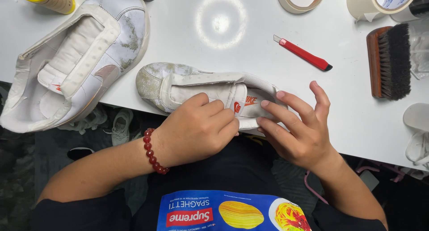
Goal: The person applies masking tape around the heel collar and upper edge of a sneaker, tearing and trimming the tape, cutting pieces with a utility knife, and pressing the tape down along the shoe. They then hold the shoe and rub a white block along the taped sole edge.
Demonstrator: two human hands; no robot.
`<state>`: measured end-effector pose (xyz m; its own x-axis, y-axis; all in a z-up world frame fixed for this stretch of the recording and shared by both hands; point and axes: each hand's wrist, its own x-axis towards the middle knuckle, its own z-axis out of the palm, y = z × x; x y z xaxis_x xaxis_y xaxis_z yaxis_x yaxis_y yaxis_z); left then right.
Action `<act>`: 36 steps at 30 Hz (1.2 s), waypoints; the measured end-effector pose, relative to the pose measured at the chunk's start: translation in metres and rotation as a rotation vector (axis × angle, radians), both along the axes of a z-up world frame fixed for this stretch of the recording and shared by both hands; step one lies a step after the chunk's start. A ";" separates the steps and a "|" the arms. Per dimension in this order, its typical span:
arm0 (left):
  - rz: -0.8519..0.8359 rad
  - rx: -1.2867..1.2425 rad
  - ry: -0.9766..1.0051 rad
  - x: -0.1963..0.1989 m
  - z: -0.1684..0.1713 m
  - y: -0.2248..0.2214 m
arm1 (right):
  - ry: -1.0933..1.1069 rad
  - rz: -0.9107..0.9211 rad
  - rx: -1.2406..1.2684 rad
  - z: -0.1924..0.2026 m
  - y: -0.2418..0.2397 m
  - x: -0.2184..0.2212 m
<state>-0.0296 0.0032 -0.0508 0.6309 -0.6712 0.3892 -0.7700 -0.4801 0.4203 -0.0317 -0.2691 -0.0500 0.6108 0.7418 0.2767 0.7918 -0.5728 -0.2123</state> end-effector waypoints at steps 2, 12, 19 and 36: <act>-0.007 0.015 -0.028 0.001 0.001 -0.001 | 0.005 -0.004 -0.025 0.000 0.000 -0.001; 0.051 0.099 -0.070 -0.005 0.007 -0.021 | 0.364 -0.173 0.444 -0.024 -0.012 0.002; 0.029 0.099 -0.081 -0.004 0.000 -0.025 | 0.356 -0.171 0.464 -0.027 -0.006 0.001; 0.091 0.077 0.040 -0.005 0.004 -0.030 | 0.408 0.077 0.594 -0.051 -0.016 0.018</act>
<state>-0.0349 -0.0264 -0.0463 0.7043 -0.6376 0.3121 -0.7053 -0.5788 0.4092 -0.0141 -0.2850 -0.1007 0.7036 0.5820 0.4078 0.6165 -0.2146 -0.7575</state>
